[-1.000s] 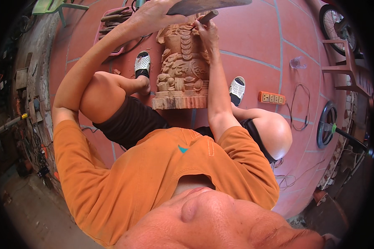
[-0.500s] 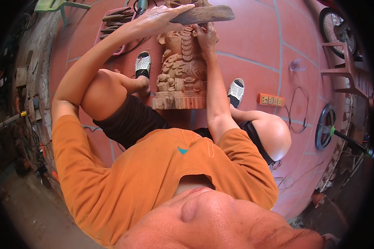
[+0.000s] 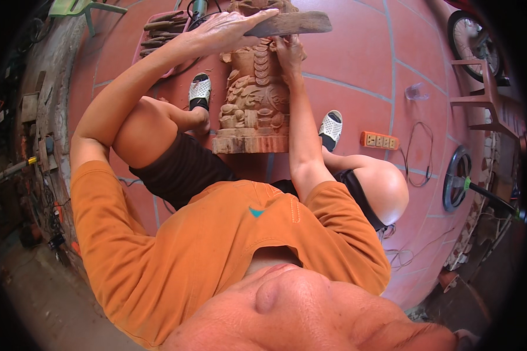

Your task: The person carves a wooden block using a chisel and mallet, striking the chisel repeatedly to shape intricate details on the surface.

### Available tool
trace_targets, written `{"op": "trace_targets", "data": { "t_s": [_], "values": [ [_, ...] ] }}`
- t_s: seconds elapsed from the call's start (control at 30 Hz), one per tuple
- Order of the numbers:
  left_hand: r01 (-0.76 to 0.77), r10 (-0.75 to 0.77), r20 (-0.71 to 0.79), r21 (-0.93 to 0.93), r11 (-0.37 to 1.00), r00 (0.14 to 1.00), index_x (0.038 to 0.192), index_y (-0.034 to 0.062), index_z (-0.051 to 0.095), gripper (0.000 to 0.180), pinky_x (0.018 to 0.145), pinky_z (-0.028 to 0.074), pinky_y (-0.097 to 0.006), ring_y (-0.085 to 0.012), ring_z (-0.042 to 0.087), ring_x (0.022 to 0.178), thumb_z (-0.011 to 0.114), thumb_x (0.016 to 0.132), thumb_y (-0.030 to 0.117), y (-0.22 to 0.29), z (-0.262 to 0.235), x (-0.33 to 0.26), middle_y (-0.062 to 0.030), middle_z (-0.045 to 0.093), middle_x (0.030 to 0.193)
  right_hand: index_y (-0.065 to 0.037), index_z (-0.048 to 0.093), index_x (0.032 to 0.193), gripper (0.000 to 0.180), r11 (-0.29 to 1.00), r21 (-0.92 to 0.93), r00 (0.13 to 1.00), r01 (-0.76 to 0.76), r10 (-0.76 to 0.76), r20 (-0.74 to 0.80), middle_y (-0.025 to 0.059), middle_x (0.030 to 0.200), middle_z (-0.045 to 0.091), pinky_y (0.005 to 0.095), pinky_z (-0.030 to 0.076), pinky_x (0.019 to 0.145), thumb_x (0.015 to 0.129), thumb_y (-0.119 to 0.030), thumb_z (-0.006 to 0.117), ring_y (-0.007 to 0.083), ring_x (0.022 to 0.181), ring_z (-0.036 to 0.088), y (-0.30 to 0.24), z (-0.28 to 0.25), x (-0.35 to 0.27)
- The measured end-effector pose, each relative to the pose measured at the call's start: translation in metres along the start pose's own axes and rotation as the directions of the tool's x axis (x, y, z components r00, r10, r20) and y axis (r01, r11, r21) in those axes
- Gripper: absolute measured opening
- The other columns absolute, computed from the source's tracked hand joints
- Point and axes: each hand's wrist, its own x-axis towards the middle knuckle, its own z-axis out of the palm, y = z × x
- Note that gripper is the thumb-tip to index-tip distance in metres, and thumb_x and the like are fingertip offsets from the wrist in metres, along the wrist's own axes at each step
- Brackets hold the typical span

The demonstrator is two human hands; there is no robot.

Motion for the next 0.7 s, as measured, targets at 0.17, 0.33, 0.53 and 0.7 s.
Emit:
{"op": "trace_targets", "data": {
  "t_s": [0.17,0.33,0.53,0.7],
  "values": [
    [0.001,0.002,-0.083,0.035,0.999,0.997,0.158,0.0179,0.028,0.082,0.068,0.050,-0.048,-0.0367,0.067,0.072,0.068,0.087,0.021,-0.005,0.014,-0.003,-0.0240,0.067,0.081,0.001,0.062,0.116,0.029,1.000,-0.001,1.000,-0.017,0.017,0.009,0.0103,0.099,0.073,0.0310,0.059,0.076,0.088,0.003,0.070,0.0169,0.089,0.073,-0.016,0.004,-0.003],
    [0.075,-0.071,-0.062,0.069,0.995,0.996,0.125,0.0012,0.053,0.051,0.068,0.052,-0.047,-0.0368,0.069,0.074,0.067,0.081,0.022,-0.008,0.008,0.004,-0.0251,0.066,0.078,0.002,0.062,0.114,0.030,1.000,0.022,1.000,-0.009,0.009,-0.007,0.0082,0.093,0.071,0.0316,0.056,0.070,0.086,0.004,0.072,0.0163,0.083,0.070,0.001,0.005,0.002],
    [0.171,-0.171,0.007,-0.060,0.983,0.985,0.098,-0.0015,0.060,0.040,0.069,0.052,-0.047,-0.0375,0.069,0.073,0.071,0.074,0.028,-0.010,0.002,0.001,-0.0223,0.066,0.075,0.000,0.063,0.109,0.022,0.967,-0.255,1.000,0.010,-0.004,0.026,0.0087,0.094,0.072,0.0317,0.055,0.070,0.089,-0.003,0.073,0.0183,0.081,0.071,0.005,0.001,0.001],
    [0.081,-0.085,-0.121,-0.041,0.996,0.989,0.099,-0.0009,0.060,0.045,0.068,0.051,-0.047,-0.0363,0.067,0.070,0.072,0.071,0.033,-0.028,0.015,-0.009,-0.0189,0.065,0.071,0.000,0.064,0.104,0.016,0.983,-0.171,0.997,0.072,-0.071,0.008,0.0055,0.098,0.070,0.0324,0.055,0.074,0.091,-0.004,0.072,0.0139,0.087,0.067,0.009,0.009,0.003]
  ]
}}
